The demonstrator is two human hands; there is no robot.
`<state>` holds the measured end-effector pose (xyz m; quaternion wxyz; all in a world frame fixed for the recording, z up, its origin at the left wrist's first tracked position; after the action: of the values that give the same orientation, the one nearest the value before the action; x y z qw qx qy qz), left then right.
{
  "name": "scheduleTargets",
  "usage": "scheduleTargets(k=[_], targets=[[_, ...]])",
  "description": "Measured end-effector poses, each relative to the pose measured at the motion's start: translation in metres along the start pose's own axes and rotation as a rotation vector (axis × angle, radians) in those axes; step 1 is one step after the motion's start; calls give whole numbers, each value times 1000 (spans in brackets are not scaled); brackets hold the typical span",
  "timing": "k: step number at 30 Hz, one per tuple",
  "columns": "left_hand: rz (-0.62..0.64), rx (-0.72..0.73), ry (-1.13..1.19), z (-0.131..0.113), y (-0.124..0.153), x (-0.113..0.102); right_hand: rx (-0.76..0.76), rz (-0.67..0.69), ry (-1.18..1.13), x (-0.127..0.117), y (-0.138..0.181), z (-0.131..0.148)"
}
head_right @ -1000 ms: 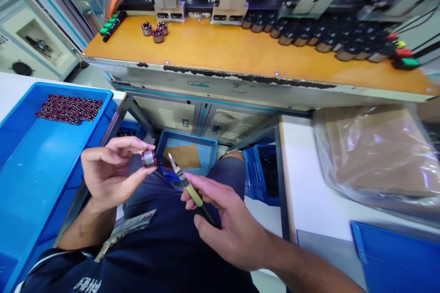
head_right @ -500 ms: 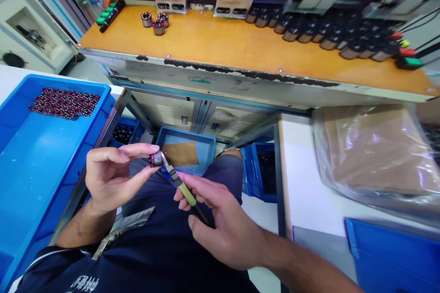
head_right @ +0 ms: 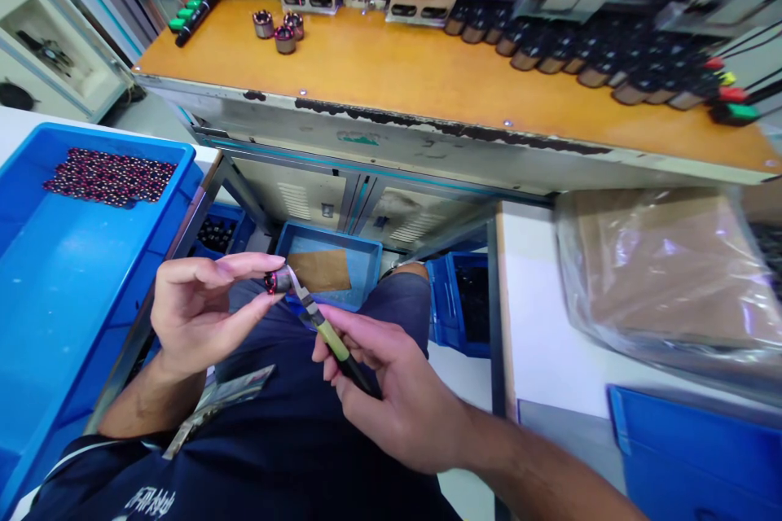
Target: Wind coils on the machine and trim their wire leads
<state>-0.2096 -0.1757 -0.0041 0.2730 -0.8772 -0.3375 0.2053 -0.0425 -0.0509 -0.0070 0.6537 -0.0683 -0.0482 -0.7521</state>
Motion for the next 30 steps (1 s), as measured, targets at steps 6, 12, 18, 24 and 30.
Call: scheduleTargets(k=[6,12,18,24,30], targets=[[3,-2,-18,3,1,-2,55,-43,63,0,-3,1],[17,-75,-5,6,6,-3,140,-106,170,-8,-8,-5],[-100,-474,323,20,11,-14,-61,-91,636,-28,-29,15],[-284,-917,526,24,43,-34,-274,-412,1357,-96,-131,94],[-407,-1094,227,-15,86,-100,-96,-493,1519,-155,-223,94]])
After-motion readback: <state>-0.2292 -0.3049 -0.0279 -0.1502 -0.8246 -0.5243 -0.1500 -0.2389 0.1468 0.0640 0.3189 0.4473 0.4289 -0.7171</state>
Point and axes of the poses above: each hand's wrist, its own y-axis away from the middle knuckle, its own x-axis out of the palm, z = x × y, the point moved 3 cm from there along -y, towards the middle knuckle, and after that the axes turned 4 degrees about -y, right-handed, at the moved point
